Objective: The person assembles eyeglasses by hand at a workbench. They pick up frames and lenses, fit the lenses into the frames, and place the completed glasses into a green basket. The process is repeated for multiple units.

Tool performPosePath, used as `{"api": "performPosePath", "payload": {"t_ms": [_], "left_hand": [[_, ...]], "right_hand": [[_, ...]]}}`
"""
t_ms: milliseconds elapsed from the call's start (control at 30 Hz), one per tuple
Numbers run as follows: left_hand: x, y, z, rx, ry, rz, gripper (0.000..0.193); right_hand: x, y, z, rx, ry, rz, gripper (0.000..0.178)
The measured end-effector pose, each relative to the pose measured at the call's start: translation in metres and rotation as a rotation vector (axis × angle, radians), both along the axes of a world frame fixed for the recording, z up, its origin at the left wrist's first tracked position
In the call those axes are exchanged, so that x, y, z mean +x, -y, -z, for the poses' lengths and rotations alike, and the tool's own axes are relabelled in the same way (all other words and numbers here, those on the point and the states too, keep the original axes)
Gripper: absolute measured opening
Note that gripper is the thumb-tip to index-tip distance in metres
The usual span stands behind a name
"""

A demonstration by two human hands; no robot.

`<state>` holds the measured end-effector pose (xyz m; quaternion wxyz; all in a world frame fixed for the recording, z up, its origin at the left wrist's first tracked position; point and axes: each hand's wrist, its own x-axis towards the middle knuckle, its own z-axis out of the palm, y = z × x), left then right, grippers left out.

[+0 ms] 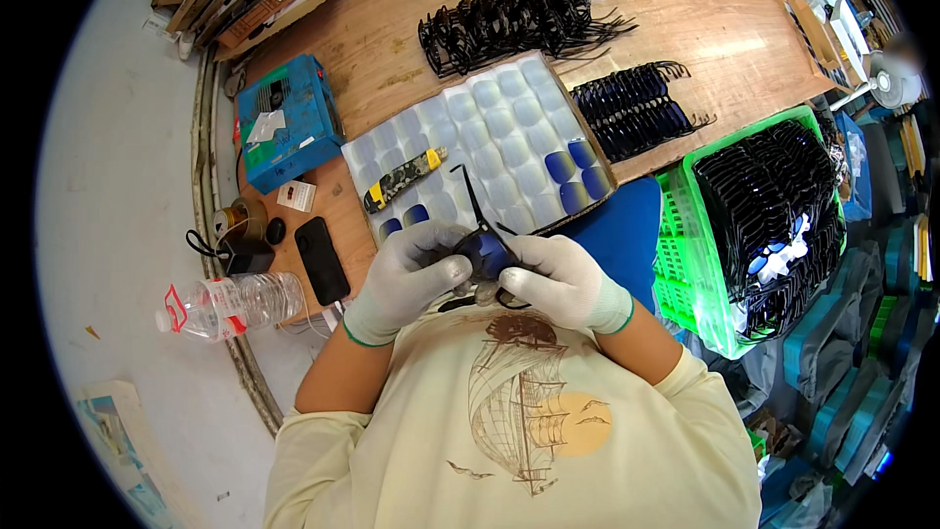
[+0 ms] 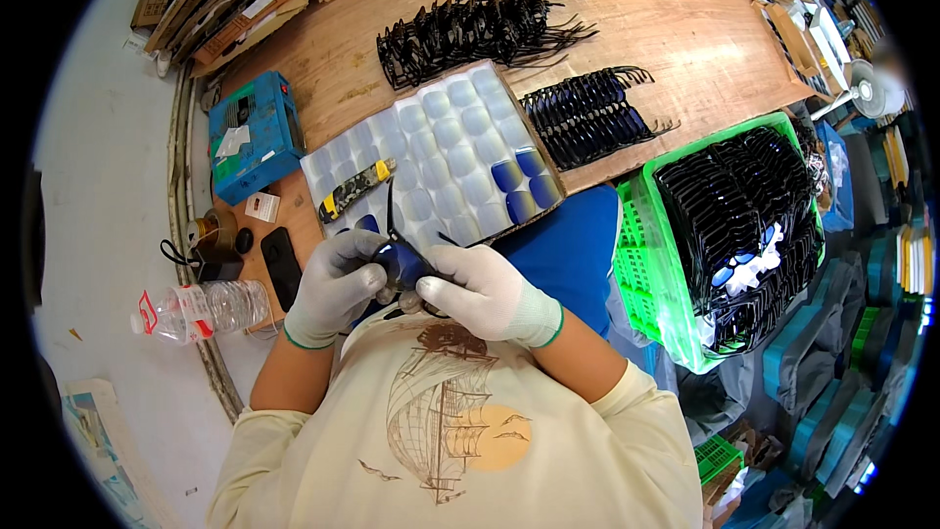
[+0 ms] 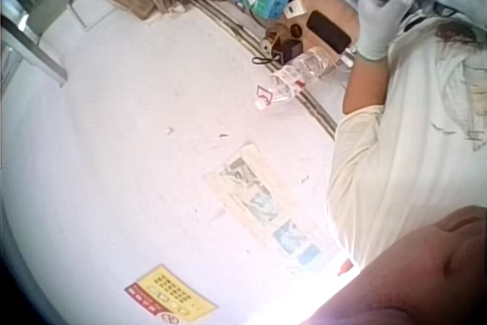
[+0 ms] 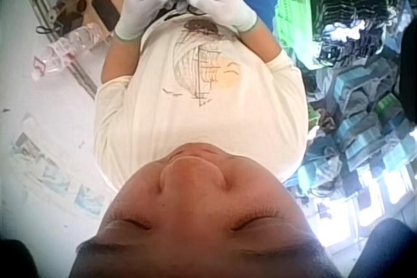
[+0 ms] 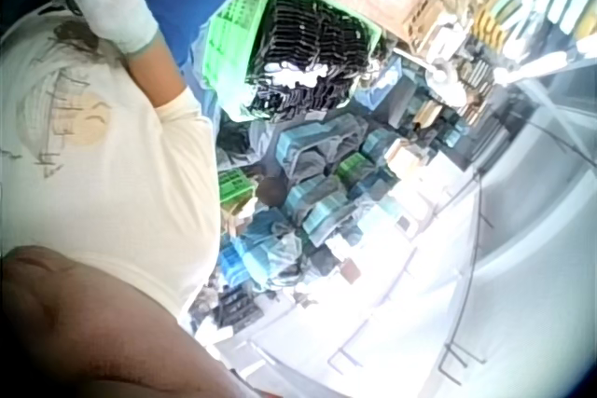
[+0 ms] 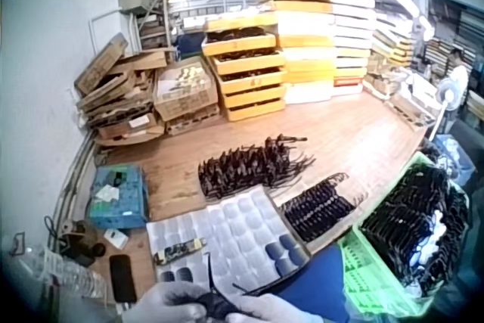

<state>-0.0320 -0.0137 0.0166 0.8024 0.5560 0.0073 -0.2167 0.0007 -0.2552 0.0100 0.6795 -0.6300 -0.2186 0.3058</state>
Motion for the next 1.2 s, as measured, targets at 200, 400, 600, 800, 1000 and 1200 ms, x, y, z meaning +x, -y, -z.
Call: {"api": "performPosePath", "payload": {"t_ms": [200,400,600,800,1000,1200], "left_hand": [[0.003,-0.001,-0.010,0.244,0.171,0.043,0.029],[-0.005,0.009,-0.014,0.187,0.101,-0.052,0.026],[-0.005,0.010,-0.013,0.413,0.238,-0.087,0.022],[-0.005,0.011,-0.001,0.642,0.501,-0.117,0.021],[0.001,0.017,0.002,0.671,0.505,-0.098,0.027],[0.007,0.042,-0.008,0.387,0.321,-0.168,0.021]], "right_hand": [[-0.005,-0.004,0.000,-0.022,-0.013,0.035,0.023],[-0.004,-0.001,0.002,-0.011,0.048,0.021,0.021],[-0.004,-0.004,-0.002,-0.091,0.213,0.079,0.018],[-0.006,-0.008,0.006,-0.170,0.449,0.171,0.012],[-0.005,-0.007,0.017,-0.256,0.670,0.198,0.009],[-0.009,-0.008,0.013,-0.097,0.405,0.371,0.013]]}}
